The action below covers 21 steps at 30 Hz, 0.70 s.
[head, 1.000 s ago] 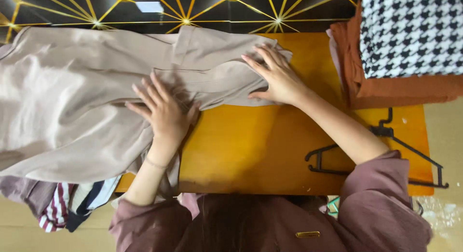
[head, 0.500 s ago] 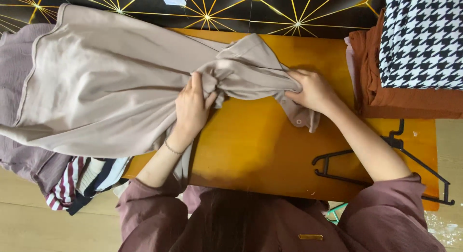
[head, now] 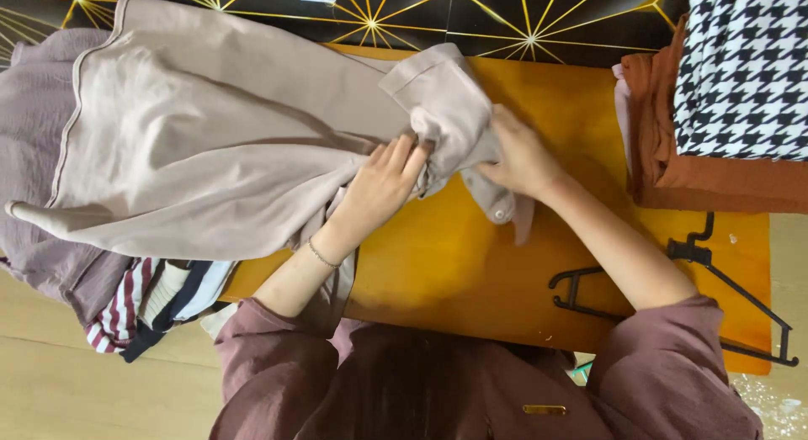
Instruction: Removing a shirt from a hanger, cutting off a price tag with scissors, and then buttoning the shirt.
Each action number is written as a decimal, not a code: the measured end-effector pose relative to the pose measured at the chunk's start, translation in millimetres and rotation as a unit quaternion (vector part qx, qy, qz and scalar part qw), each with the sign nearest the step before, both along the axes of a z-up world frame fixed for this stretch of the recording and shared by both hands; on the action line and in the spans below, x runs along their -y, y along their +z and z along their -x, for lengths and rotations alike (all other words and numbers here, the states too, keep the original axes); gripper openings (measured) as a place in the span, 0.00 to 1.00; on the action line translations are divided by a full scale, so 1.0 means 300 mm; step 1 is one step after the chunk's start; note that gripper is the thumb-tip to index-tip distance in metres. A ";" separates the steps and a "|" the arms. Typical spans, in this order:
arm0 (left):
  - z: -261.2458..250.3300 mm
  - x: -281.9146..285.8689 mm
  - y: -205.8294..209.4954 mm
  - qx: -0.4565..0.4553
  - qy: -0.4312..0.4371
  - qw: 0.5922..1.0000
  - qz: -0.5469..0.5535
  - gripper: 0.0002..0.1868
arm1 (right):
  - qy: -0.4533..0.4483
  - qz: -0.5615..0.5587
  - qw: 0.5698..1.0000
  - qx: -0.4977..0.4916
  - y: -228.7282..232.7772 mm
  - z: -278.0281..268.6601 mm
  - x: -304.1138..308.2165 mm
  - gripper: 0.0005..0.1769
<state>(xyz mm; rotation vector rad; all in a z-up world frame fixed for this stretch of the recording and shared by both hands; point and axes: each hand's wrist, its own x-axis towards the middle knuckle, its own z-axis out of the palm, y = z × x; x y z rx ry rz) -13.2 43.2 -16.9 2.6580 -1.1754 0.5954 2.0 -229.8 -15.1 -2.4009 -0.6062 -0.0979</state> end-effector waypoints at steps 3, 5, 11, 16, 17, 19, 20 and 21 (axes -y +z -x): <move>0.039 -0.100 -0.092 -0.002 0.038 0.998 -0.054 0.33 | 0.026 0.134 0.986 -0.097 0.070 -0.025 -0.167 0.43; 0.110 -0.129 -0.057 -0.010 0.082 0.997 -0.003 0.34 | 0.055 0.131 0.983 -0.118 0.045 -0.048 -0.239 0.41; 0.333 -0.203 -0.087 0.000 0.275 0.951 0.140 0.45 | 0.110 0.000 0.994 -0.019 -0.170 -0.208 -0.421 0.22; 0.374 -0.275 -0.061 -0.056 0.347 0.934 0.063 0.32 | 0.101 -0.153 0.981 0.062 -0.228 -0.316 -0.498 0.11; 0.381 -0.304 -0.057 -0.102 0.342 0.924 0.134 0.27 | 0.084 -0.148 0.984 0.060 -0.248 -0.335 -0.498 0.11; 0.382 -0.361 -0.001 -0.145 0.337 0.908 0.205 0.25 | 0.069 -0.144 0.985 0.059 -0.261 -0.360 -0.491 0.11; 0.375 -0.388 0.050 -0.157 0.332 0.878 0.308 0.22 | 0.065 -0.140 0.986 0.061 -0.254 -0.368 -0.485 0.12; 0.371 -0.412 0.099 -0.168 0.322 0.838 0.407 0.21 | 0.059 -0.135 0.987 0.062 -0.250 -0.370 -0.474 0.13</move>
